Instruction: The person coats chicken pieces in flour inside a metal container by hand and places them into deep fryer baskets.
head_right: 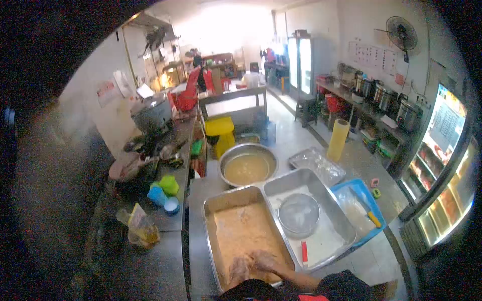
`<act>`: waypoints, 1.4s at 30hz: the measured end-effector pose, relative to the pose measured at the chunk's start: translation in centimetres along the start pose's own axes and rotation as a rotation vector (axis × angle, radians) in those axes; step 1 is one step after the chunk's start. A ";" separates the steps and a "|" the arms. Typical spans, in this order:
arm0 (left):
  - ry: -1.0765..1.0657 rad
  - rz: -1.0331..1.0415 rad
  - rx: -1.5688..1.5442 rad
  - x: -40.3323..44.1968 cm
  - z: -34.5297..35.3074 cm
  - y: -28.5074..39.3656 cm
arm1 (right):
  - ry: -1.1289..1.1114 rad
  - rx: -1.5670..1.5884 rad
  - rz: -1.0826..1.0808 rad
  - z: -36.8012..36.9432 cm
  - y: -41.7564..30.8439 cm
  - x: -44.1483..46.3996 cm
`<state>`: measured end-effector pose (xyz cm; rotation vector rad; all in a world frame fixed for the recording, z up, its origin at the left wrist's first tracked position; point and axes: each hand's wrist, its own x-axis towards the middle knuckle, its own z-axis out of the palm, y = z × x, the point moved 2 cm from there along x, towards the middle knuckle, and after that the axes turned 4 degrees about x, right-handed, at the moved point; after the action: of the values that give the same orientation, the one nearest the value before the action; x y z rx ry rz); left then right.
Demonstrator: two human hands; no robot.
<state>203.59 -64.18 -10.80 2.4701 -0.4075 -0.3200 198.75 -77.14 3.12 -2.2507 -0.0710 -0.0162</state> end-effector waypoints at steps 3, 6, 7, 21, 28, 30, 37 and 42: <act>-0.034 -0.012 0.015 0.2 -0.7 0.2 | -0.191 -0.011 0.115 -1.3 -3.0 0.3; -0.059 -0.021 0.028 0.8 -0.9 0.6 | -0.169 -0.189 0.074 -0.7 -1.9 0.2; -0.065 -0.017 0.024 1.0 -1.3 0.8 | -0.146 -0.226 0.043 0.0 -0.5 0.4; -0.114 0.015 0.021 -0.2 -2.1 0.1 | 0.113 0.042 0.130 1.4 8.8 0.2; -0.192 0.051 0.018 -1.1 -3.9 0.8 | -0.011 0.799 0.294 -7.8 2.1 0.1; -0.236 0.028 0.024 -1.7 -5.4 1.8 | 0.121 0.984 0.106 -9.1 4.9 2.4; -0.399 -0.014 0.143 -3.3 -7.8 7.9 | 0.284 0.702 -0.138 -23.7 3.4 22.8; -0.401 0.011 0.313 -2.8 -5.2 7.4 | 0.186 -0.069 0.128 -23.9 6.3 36.0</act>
<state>201.03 -66.09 -1.87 2.7025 -0.6805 -0.8073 235.31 -98.01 14.53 -2.3081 0.1754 -0.1609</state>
